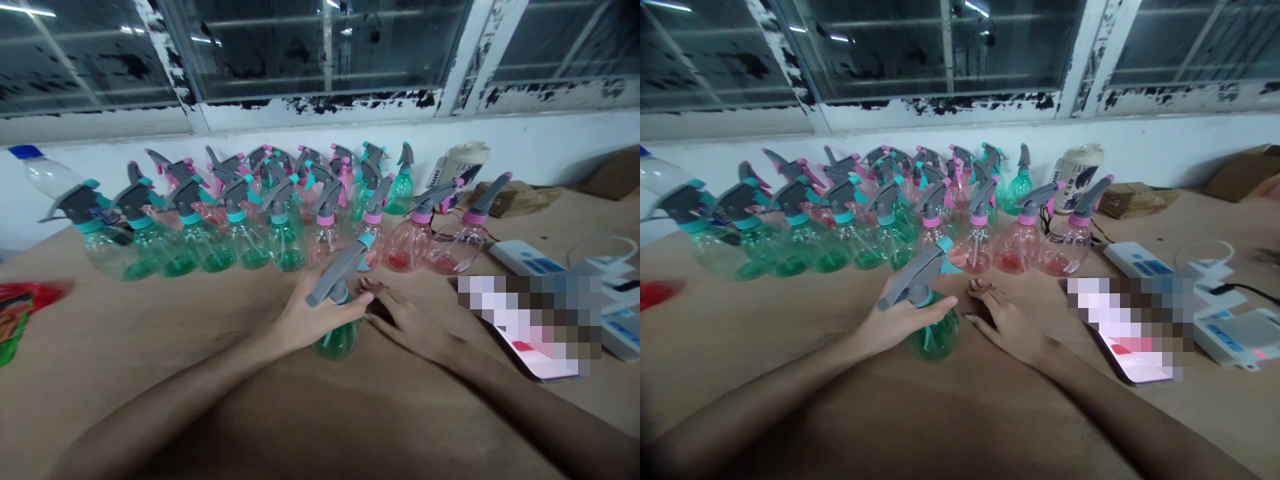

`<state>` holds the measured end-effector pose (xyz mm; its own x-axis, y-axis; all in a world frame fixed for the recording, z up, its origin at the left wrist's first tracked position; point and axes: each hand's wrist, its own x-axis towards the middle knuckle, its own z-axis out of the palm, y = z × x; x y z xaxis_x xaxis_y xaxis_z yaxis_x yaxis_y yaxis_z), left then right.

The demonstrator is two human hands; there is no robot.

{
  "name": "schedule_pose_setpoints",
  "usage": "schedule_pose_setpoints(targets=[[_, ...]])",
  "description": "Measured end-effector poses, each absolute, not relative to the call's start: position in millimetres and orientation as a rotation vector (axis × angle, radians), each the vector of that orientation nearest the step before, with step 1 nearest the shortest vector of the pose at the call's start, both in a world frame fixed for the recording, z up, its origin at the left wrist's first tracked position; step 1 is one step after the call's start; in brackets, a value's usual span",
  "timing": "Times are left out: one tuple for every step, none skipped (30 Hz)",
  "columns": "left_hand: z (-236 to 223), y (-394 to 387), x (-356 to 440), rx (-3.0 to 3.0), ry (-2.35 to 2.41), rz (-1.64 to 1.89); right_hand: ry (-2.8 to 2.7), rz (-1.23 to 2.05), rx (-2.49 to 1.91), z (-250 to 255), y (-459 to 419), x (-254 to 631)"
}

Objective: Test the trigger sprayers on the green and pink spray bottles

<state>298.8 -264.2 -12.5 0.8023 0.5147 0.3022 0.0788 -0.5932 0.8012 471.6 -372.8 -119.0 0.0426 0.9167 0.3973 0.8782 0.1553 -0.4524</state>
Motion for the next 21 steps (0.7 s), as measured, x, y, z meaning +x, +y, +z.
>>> schedule_pose_setpoints(targets=[[-11.5, -264.0, 298.8, 2.163, 0.420, 0.674, -1.821, 0.083, -1.710, -119.1, -372.8, 471.7], [-10.5, -263.8, 298.8, 2.182, 0.406, 0.683, -1.823, 0.085, -1.713, -119.2, -372.8, 471.8], [-9.4, -263.6, 298.7, 2.194, 0.402, 0.678, -1.825, 0.084, -1.715, -119.3, -372.9, 471.8], [-8.4, -263.4, 298.7, 2.203, 0.396, 0.664, -1.825, 0.081, -1.715, -119.3, -372.9, 471.8], [-7.7, -263.2, 298.6, 2.212, 0.389, 0.644, -1.825, 0.081, -1.716, -119.3, -372.9, 471.8], [-7.2, -263.1, 298.5, 2.218, 0.383, 0.630, -1.824, 0.082, -1.716, -119.2, -372.9, 471.7], [-7.0, -263.0, 298.4, 2.222, 0.382, 0.618, -1.821, 0.084, -1.716, -119.0, -372.9, 471.5], [-7.1, -262.9, 298.4, 2.227, 0.388, 0.610, -1.817, 0.086, -1.718, -118.9, -372.8, 471.4], [-7.3, -262.7, 298.5, 2.231, 0.395, 0.609, -1.814, 0.088, -1.719, -118.9, -372.8, 471.2], [-7.5, -262.6, 298.7, 2.234, 0.399, 0.612, -1.811, 0.086, -1.722, -118.9, -372.8, 471.1], [-7.7, -262.5, 299.0, 2.237, 0.400, 0.616, -1.808, 0.080, -1.724, -119.1, -372.7, 471.0], [-7.6, -262.5, 299.5, 2.241, 0.400, 0.615, -1.806, 0.074, -1.723, -119.4, -372.7, 471.1], [-7.3, -262.6, 300.0, 2.244, 0.401, 0.619, -1.805, 0.071, -1.720, -119.8, -372.6, 471.2], [-6.8, -262.9, 300.6, 2.245, 0.406, 0.631, -1.803, 0.066, -1.717, -120.2, -372.6, 471.3], [-6.1, -263.5, 301.1, 2.248, 0.418, 0.643, -1.803, 0.063, -1.716, -120.7, -372.5, 471.5], [-5.4, -264.2, 301.7, 2.248, 0.436, 0.655, -1.805, 0.060, -1.716, -121.1, -372.4, 471.7], [-4.7, -265.2, 302.1, 2.245, 0.453, 0.663, -1.807, 0.056, -1.720, -121.5, -372.4, 471.9], [-4.2, -266.3, 302.5, 2.235, 0.466, 0.666, -1.807, 0.051, -1.729, -121.8, -372.4, 472.0], [-3.9, -267.5, 302.8, 2.222, 0.476, 0.663, -1.808, 0.051, -1.739, -121.9, -372.4, 472.0], [-3.8, -268.6, 303.1, 2.207, 0.481, 0.657, -1.809, 0.055, -1.745, -122.0, -372.3, 472.0], [-4.0, -269.6, 303.3, 2.193, 0.480, 0.652, -1.811, 0.064, -1.746, -121.9, -372.3, 471.9]])
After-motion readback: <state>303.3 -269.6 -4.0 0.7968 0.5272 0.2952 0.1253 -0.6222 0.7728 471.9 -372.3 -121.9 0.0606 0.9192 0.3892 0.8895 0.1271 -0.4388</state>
